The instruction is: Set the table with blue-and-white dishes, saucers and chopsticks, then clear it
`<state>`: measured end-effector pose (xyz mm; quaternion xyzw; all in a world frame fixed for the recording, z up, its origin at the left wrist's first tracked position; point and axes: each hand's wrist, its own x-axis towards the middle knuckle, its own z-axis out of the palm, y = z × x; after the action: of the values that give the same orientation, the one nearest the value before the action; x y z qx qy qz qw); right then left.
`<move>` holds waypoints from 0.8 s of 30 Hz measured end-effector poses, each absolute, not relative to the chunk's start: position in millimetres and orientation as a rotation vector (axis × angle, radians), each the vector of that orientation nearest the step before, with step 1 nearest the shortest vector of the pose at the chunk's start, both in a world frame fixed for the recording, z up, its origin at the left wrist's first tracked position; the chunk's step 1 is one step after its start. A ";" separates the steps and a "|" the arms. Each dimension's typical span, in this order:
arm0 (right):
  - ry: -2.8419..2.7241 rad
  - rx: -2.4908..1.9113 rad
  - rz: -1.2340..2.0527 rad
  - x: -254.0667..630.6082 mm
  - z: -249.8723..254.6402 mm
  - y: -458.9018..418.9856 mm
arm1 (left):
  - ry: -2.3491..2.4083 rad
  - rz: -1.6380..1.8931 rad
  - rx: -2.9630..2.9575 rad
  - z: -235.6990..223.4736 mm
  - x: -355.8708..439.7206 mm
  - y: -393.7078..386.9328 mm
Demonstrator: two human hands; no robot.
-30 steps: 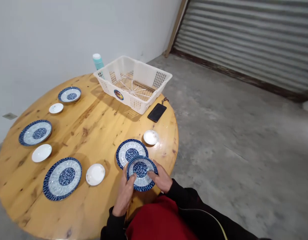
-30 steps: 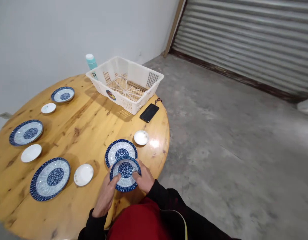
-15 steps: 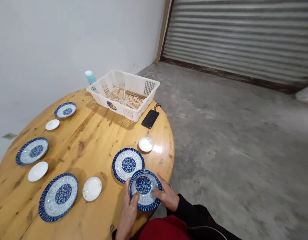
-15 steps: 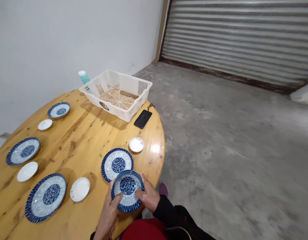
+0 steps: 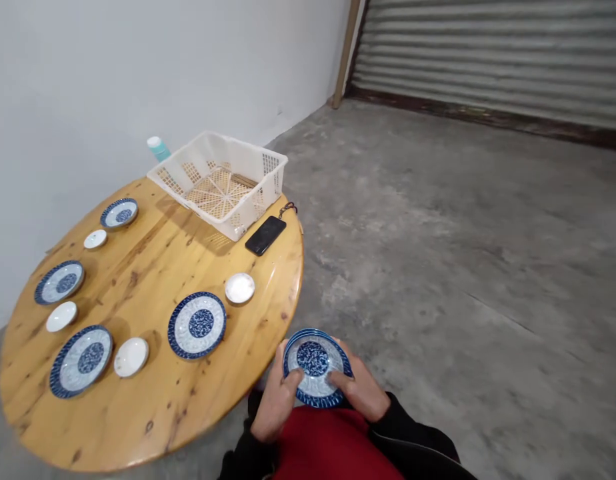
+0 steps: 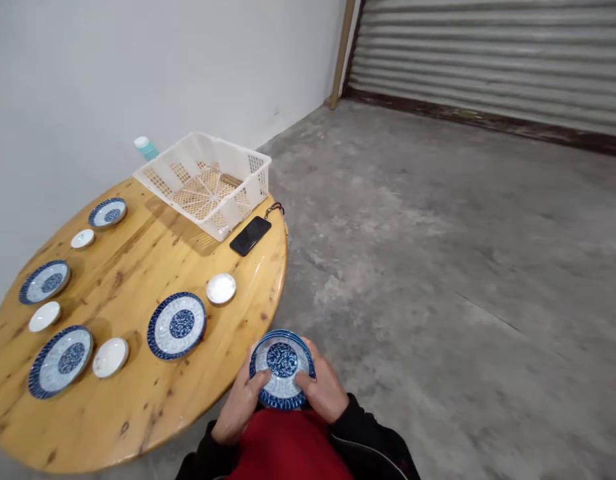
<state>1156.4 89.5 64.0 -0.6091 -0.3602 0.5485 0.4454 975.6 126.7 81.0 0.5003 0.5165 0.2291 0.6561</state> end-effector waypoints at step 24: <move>-1.131 -1.582 1.495 1260.1 111.7 275.4 | 1.232 0.705 1.194 112.9 1067.4 274.1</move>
<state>1260.1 275.4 111.7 -0.6071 -0.4341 0.5736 0.3376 1067.4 274.1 112.9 0.5151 0.5315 0.3039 0.5999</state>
